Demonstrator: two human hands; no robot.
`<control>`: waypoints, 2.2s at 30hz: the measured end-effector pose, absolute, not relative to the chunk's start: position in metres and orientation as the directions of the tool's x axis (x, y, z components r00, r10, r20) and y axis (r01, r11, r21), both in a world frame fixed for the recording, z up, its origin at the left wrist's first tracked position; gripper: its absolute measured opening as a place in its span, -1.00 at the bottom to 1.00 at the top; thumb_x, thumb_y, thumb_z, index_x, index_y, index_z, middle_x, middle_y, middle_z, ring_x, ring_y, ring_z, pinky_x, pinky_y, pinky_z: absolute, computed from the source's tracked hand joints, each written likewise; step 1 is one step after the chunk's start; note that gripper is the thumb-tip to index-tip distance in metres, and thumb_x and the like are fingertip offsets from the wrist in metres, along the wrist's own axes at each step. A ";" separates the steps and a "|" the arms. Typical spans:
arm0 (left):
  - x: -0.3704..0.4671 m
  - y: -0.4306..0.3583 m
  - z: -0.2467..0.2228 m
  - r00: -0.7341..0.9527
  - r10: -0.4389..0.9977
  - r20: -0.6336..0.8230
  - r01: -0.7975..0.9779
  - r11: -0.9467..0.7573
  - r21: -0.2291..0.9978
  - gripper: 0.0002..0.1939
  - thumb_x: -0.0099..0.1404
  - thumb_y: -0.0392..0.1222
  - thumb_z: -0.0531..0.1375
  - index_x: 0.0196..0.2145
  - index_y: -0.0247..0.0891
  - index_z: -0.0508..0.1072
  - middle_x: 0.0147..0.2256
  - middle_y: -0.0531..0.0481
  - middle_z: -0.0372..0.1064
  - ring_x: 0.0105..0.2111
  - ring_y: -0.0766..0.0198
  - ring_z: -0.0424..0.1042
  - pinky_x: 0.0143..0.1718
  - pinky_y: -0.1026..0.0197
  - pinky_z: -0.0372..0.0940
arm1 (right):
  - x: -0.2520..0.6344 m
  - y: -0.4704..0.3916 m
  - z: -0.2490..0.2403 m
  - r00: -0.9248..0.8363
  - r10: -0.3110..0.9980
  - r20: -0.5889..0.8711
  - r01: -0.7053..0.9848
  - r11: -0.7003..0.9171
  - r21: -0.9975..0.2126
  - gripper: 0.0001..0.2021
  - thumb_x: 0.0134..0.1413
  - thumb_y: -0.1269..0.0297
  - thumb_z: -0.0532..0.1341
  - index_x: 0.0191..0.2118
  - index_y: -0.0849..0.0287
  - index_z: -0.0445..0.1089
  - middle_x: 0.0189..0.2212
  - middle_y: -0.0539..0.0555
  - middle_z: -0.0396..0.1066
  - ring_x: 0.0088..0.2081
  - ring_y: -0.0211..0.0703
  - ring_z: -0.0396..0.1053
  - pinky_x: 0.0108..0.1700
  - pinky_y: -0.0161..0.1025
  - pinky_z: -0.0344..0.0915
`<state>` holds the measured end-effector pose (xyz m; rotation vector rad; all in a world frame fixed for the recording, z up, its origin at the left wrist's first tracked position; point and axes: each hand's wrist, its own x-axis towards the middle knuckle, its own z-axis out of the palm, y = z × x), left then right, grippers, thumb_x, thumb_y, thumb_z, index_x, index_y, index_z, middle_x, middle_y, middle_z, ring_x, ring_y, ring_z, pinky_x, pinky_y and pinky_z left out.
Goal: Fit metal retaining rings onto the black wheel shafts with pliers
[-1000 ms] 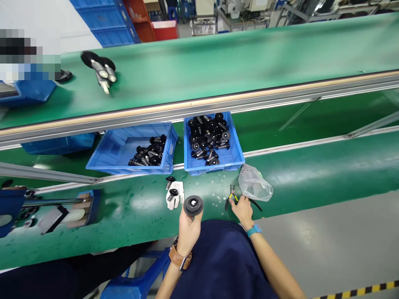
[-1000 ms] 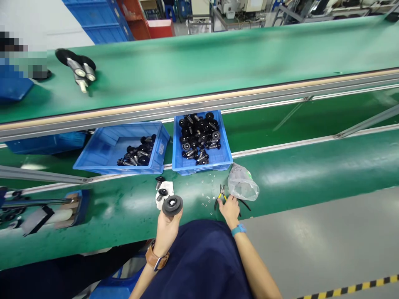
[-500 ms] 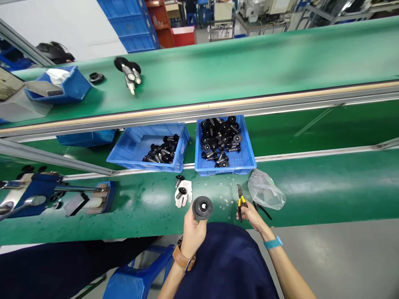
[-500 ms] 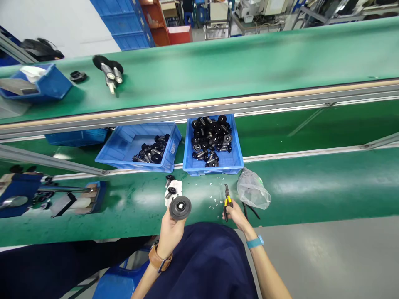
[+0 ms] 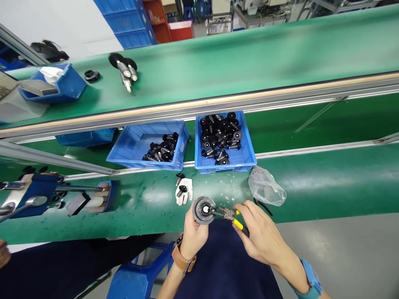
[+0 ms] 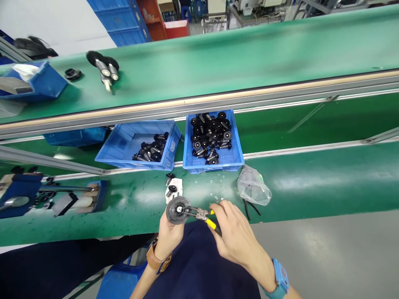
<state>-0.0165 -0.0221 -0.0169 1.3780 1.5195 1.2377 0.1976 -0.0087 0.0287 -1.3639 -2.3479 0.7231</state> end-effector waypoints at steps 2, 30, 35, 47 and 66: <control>-0.017 -0.023 -0.017 -0.155 0.984 0.084 0.292 -0.036 0.956 -0.67 0.23 -0.37 0.19 -0.04 -0.28 0.49 -0.14 -0.16 0.58 -0.14 0.10 0.58 -0.02 0.07 0.48 | 0.197 -0.009 0.027 -0.494 0.869 0.030 0.712 0.424 -0.560 -0.70 0.33 0.28 0.10 0.11 0.23 0.24 -0.10 0.22 0.32 -0.12 0.01 0.34 -0.10 -0.04 0.38; -0.017 -0.025 -0.017 -0.090 0.990 0.109 0.311 -0.076 0.948 -0.67 0.27 -0.40 0.16 -0.01 -0.26 0.45 -0.12 -0.13 0.56 -0.12 0.12 0.57 -0.02 0.10 0.47 | 0.201 -0.008 0.029 -0.511 0.859 0.027 0.703 0.436 -0.561 -0.71 0.30 0.30 0.08 0.09 0.21 0.24 -0.12 0.23 0.33 -0.14 0.05 0.35 -0.13 -0.03 0.38; -0.016 -0.025 -0.016 -0.084 0.991 0.101 0.304 -0.071 0.950 -0.68 0.27 -0.40 0.17 -0.01 -0.25 0.44 -0.12 -0.13 0.55 -0.12 0.13 0.56 -0.03 0.12 0.47 | 0.202 -0.009 0.028 -0.511 0.859 -0.008 0.716 0.421 -0.557 -0.71 0.27 0.34 0.09 0.09 0.21 0.24 -0.13 0.22 0.32 -0.16 0.04 0.34 -0.14 -0.03 0.37; -0.019 -0.025 -0.018 -0.036 0.989 0.146 0.357 -0.124 0.926 -0.69 0.30 -0.42 0.12 -0.03 -0.23 0.44 -0.13 -0.11 0.51 -0.12 0.16 0.53 -0.04 0.14 0.44 | 0.204 -0.009 0.032 -0.550 0.835 0.008 0.775 0.514 -0.369 -0.60 0.12 0.47 0.11 0.10 0.29 0.23 -0.18 0.19 0.28 -0.22 0.02 0.25 -0.22 -0.07 0.29; -0.023 -0.019 -0.017 -0.015 1.000 -0.017 0.482 0.022 0.876 -0.78 0.35 -0.33 0.11 -0.07 -0.23 0.42 -0.16 -0.13 0.52 -0.17 0.13 0.53 -0.14 0.13 0.42 | 0.194 0.007 0.003 -0.381 0.921 -0.080 0.469 0.118 -0.875 -0.75 0.40 0.18 0.03 0.06 0.14 0.29 -0.27 0.05 0.38 -0.33 -0.18 0.32 -0.24 -0.24 0.28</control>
